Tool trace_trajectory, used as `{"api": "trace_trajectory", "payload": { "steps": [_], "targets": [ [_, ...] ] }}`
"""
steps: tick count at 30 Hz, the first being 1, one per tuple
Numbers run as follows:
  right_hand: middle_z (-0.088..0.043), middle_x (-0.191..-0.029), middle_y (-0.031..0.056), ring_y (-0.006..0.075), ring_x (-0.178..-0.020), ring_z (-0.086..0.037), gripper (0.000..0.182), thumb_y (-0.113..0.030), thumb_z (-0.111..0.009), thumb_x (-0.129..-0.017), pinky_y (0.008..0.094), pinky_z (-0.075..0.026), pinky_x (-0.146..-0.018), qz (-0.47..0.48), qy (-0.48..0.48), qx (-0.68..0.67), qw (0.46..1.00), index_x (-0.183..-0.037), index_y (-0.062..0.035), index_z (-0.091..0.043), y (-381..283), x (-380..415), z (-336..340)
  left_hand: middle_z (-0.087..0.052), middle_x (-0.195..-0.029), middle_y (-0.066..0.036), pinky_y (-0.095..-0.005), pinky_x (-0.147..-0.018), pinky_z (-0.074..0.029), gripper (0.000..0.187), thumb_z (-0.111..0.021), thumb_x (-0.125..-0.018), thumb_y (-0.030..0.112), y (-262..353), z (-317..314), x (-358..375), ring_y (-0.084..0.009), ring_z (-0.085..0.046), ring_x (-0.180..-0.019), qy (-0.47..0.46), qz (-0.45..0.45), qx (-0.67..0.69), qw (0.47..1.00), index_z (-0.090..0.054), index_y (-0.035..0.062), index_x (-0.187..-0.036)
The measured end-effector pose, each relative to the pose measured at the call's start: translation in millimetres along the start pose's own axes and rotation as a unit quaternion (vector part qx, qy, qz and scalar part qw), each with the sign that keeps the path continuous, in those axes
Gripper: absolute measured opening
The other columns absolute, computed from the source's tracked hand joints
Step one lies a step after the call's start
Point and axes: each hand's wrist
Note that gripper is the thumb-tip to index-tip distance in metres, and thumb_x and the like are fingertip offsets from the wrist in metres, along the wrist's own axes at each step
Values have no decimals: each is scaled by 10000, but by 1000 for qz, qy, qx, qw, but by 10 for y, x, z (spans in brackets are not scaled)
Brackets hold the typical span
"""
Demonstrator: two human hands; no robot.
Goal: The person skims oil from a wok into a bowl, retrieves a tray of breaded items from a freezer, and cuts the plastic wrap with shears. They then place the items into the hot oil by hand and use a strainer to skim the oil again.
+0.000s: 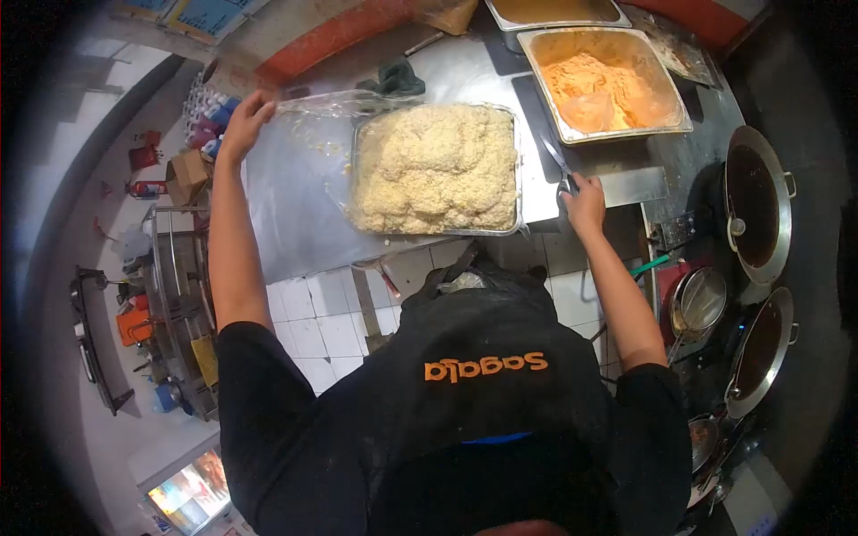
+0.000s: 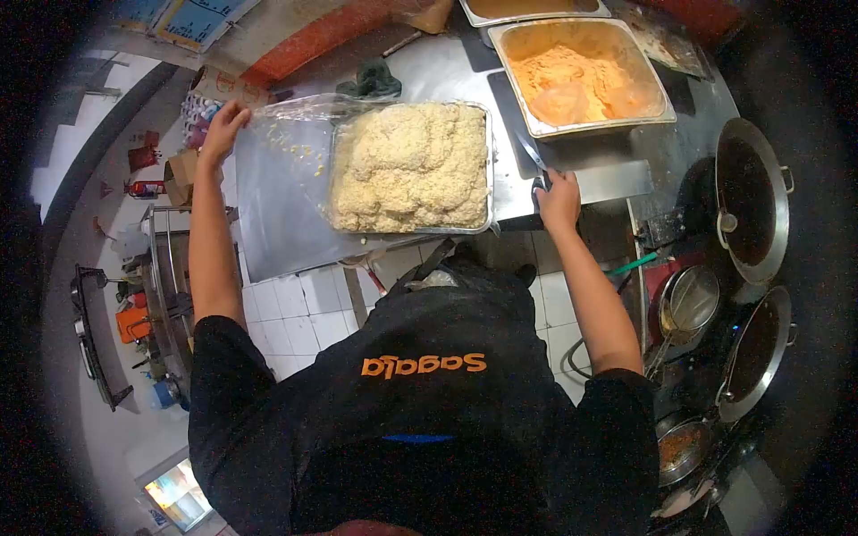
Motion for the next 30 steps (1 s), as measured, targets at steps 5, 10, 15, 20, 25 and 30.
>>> {"api": "trace_trajectory", "payload": {
  "steps": [5, 10, 15, 20, 25, 30],
  "targets": [
    [-549, -1025, 155, 325, -952, -533, 370, -104, -655, -697, 379, -427, -827, -3, 18, 53, 998, -1060, -41, -625, -45, -51, -209, -478, -716, 13, -236, -649, -354, 139, -549, -861, 181, -679, 40, 313, -92, -449, -693, 88, 35, 89, 991, -504, 59, -811],
    [-579, -977, 142, 318, -925, -527, 257, -106, -637, -694, 388, -423, -809, 54, 96, -11, 994, -941, -38, -659, -389, 19, -228, -534, -744, -4, -219, -618, -356, 133, -546, -866, 196, -1347, -251, 481, -86, -457, -675, 141, 93, 209, 963, -534, 73, -818],
    [-611, -894, 79, 268, -917, -527, 205, -148, -666, -666, 354, -413, -807, 206, 72, -95, 971, -867, -113, -686, -1435, 46, -220, -549, -742, -13, -228, -611, -376, 191, -589, -836, 244, -1754, -744, 693, -92, -476, -680, 172, 195, 201, 944, -567, 54, -846],
    [-588, -1071, 54, 269, -1055, -453, 350, -259, -570, -716, 417, -250, -922, 237, -43, -31, 970, -1041, -153, -645, -2117, -468, -473, -591, -792, -64, -287, -680, -432, 288, -636, -767, 234, -2073, -1177, 737, -168, -545, -763, 211, 246, 90, 942, -595, 25, -961],
    [-583, -1092, 82, 294, -1086, -426, 417, -290, -562, -685, 413, -246, -910, 162, -154, 113, 968, -1069, -146, -641, -2415, -776, -663, -608, -925, -128, -371, -845, -411, 306, -600, -704, 114, -897, -1407, 481, -285, -544, -891, 344, 89, -116, 928, -615, 30, -998],
    [-581, -1104, 99, 304, -1078, -440, 455, -304, -589, -643, 425, -261, -897, 167, -198, 160, 953, -1063, -138, -648, -2489, -837, -707, -613, -982, -92, -367, -855, -389, 317, -556, -729, 145, 122, -1823, -35, -293, -504, -943, 140, -110, -27, 984, -629, 87, -1031]
  ]
}}
Point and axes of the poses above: each hand's wrist, its own x-axis away from the middle knuckle, its own z-axis out of the back of the hand, y = z × x
